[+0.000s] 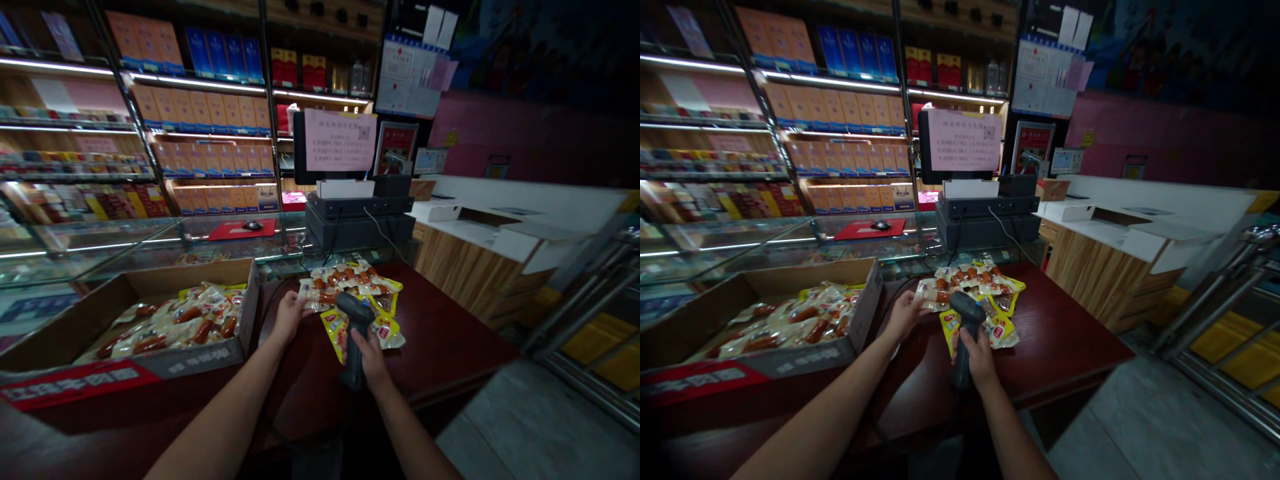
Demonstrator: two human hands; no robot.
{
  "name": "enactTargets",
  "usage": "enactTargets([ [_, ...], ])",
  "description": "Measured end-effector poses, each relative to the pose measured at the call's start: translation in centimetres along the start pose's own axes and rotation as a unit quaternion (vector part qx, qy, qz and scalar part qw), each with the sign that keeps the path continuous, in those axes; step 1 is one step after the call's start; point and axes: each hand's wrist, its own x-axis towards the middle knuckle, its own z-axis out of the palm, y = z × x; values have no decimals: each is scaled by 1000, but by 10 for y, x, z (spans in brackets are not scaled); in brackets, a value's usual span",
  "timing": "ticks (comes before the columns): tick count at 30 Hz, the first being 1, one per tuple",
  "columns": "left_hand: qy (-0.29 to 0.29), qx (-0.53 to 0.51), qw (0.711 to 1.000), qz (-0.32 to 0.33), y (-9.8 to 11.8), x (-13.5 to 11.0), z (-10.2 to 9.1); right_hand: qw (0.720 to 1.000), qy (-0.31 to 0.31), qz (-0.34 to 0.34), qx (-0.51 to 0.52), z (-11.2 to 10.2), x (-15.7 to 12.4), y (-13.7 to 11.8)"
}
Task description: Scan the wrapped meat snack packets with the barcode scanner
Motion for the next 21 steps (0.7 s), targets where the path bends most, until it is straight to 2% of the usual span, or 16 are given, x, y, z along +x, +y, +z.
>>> enactTargets([
  [4, -21, -52, 997, 53, -7, -9, -7, 1000, -23, 8, -19, 10, -9, -5],
  [12, -60, -61, 995, 42, -12, -8, -7, 997, -54, 19, -48, 40, -20, -18],
  [21, -73, -46, 995, 52, -13, -9, -9, 996, -32, 35, -72, 44, -18, -24],
])
